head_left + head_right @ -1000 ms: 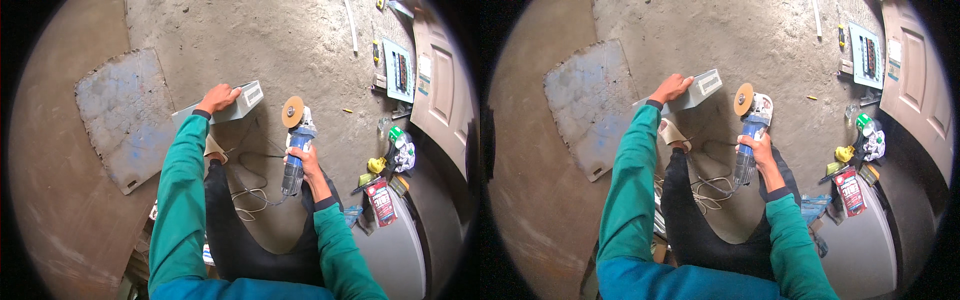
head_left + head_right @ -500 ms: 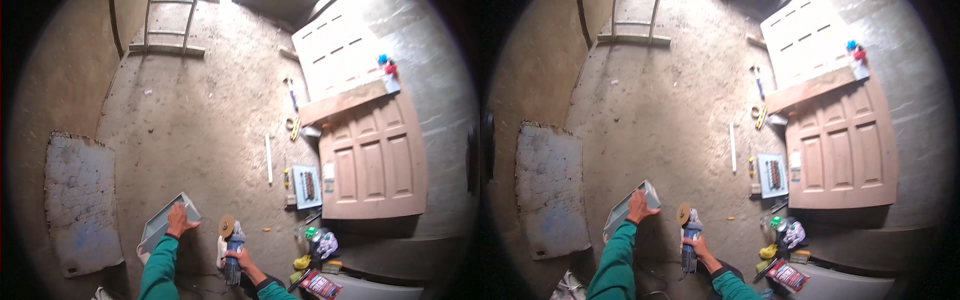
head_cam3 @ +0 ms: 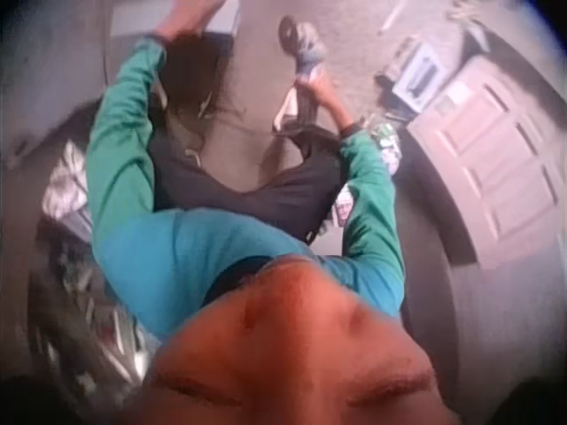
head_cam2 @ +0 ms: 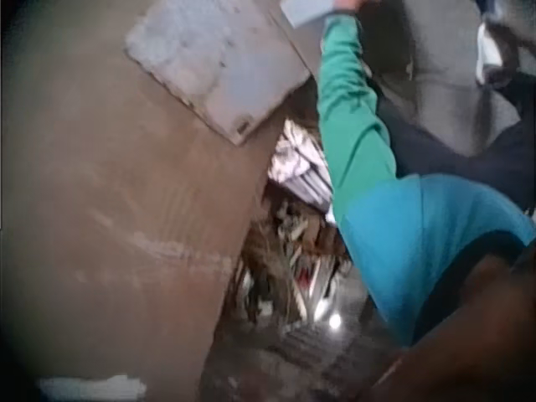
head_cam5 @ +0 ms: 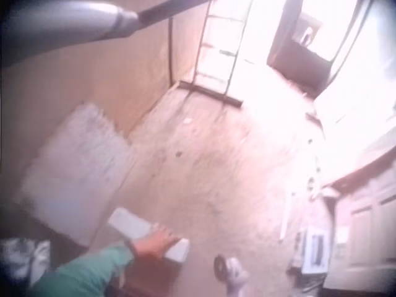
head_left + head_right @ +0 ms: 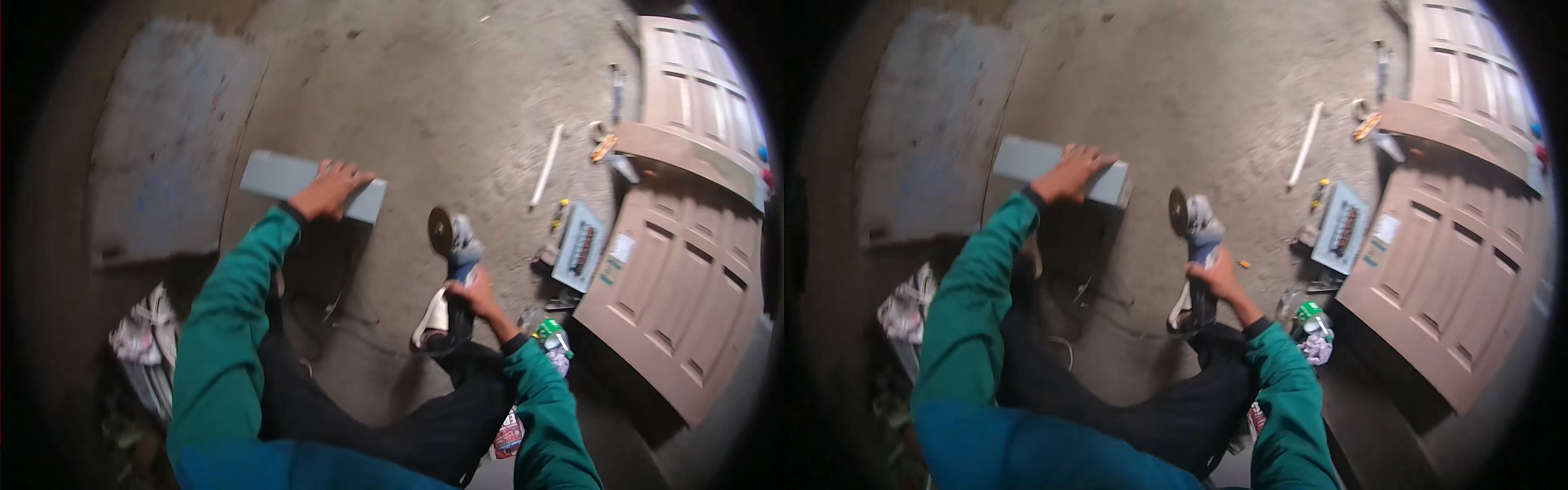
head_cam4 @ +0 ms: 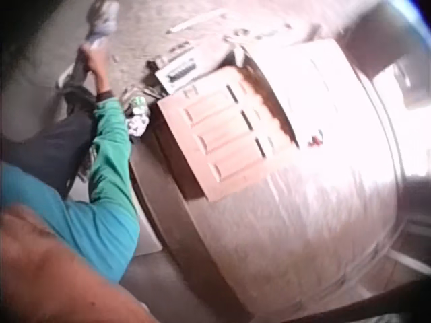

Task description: The person plugs the power cord of an angle grinder into an extension cord, positions a metal box on the floor, and cuts the box using the angle grinder.

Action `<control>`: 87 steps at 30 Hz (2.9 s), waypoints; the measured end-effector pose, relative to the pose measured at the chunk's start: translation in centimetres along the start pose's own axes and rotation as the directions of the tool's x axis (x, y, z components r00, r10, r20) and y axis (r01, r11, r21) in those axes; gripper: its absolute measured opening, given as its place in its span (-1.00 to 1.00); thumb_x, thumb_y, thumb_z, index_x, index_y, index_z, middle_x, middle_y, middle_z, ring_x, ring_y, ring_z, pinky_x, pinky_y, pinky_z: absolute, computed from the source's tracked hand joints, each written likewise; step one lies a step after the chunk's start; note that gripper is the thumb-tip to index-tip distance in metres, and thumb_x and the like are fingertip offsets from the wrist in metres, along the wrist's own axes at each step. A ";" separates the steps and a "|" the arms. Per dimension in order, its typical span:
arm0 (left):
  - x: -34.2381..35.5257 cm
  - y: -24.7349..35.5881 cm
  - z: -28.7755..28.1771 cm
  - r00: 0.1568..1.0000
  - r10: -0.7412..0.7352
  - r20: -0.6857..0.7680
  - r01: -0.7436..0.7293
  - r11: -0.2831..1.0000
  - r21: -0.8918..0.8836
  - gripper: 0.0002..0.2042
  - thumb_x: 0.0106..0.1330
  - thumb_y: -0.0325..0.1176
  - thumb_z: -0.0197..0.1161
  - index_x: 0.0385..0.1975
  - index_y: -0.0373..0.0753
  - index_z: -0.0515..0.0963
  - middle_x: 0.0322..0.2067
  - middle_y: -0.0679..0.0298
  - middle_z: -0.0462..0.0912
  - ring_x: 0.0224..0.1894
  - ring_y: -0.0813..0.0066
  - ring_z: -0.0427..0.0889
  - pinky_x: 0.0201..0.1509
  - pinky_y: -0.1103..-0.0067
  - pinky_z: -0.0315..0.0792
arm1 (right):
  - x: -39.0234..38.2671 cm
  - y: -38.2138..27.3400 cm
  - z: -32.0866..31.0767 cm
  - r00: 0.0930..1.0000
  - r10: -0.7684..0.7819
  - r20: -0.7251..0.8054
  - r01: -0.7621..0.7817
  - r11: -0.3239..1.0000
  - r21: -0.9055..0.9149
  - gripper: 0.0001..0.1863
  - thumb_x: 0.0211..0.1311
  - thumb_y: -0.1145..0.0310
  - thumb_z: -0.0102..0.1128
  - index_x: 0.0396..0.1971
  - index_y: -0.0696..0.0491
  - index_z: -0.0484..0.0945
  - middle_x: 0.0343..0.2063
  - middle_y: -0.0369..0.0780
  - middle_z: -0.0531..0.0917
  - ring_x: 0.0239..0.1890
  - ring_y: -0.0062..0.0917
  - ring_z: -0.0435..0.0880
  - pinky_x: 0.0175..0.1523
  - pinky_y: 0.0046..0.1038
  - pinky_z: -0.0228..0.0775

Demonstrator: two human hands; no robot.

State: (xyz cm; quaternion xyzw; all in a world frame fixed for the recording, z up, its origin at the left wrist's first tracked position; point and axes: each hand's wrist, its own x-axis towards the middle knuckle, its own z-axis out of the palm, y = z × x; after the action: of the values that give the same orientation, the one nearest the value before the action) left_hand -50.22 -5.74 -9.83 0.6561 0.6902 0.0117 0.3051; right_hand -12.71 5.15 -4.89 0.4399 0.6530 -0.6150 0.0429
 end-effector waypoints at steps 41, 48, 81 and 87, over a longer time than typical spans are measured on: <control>-10.0 8.4 15.4 0.647 -0.488 -0.586 0.610 0.793 0.013 -0.08 0.09 -0.70 0.07 0.37 0.38 -0.11 0.42 0.26 -0.12 0.45 0.12 -0.12 0.40 0.05 0.05 | 5.3 17.7 6.4 0.781 -0.261 0.567 0.289 0.956 0.043 -0.55 -0.15 0.44 0.37 -0.20 0.19 0.42 -0.45 -0.20 0.59 -0.52 -0.54 0.59 -0.40 -0.47 0.47; -11.2 11.1 31.1 -0.080 -0.699 -0.710 0.463 0.605 -0.648 -0.30 0.05 -0.44 0.25 0.26 -0.28 0.15 0.16 -0.06 0.32 0.22 0.00 0.30 0.24 0.25 0.26 | 6.0 19.0 4.4 0.854 -0.268 0.445 0.251 0.963 0.098 -0.57 -0.16 0.44 0.35 -0.25 0.18 0.38 -0.53 -0.21 0.57 -0.55 -0.50 0.61 -0.42 -0.45 0.49; -19.1 14.7 39.5 0.348 -0.918 0.189 0.924 0.301 -0.237 -0.55 -0.19 -0.38 0.35 -0.15 -0.23 0.61 -0.17 -0.06 0.62 0.00 -0.03 0.57 0.08 0.18 0.44 | 3.3 22.2 3.2 0.912 -0.208 0.354 0.099 0.948 0.304 -0.64 -0.14 0.44 0.33 -0.31 0.18 0.41 -0.54 -0.20 0.58 -0.58 -0.48 0.61 -0.44 -0.45 0.51; -18.1 13.8 23.7 0.201 -0.657 -0.727 0.314 0.746 -0.587 -0.46 0.29 -0.06 0.16 0.18 -0.25 0.34 0.21 -0.04 0.29 0.30 0.03 0.21 0.34 0.32 0.15 | 3.8 23.5 5.3 0.890 -0.199 0.411 0.147 0.977 0.153 -0.59 -0.15 0.46 0.37 -0.27 0.17 0.38 -0.52 -0.25 0.55 -0.55 -0.55 0.60 -0.42 -0.50 0.50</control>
State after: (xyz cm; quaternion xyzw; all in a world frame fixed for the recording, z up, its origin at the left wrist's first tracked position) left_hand -28.35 -29.42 -15.99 0.2229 0.8981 0.3773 -0.0379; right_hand -2.86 -0.73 -26.45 0.2375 0.6271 -0.7347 0.1027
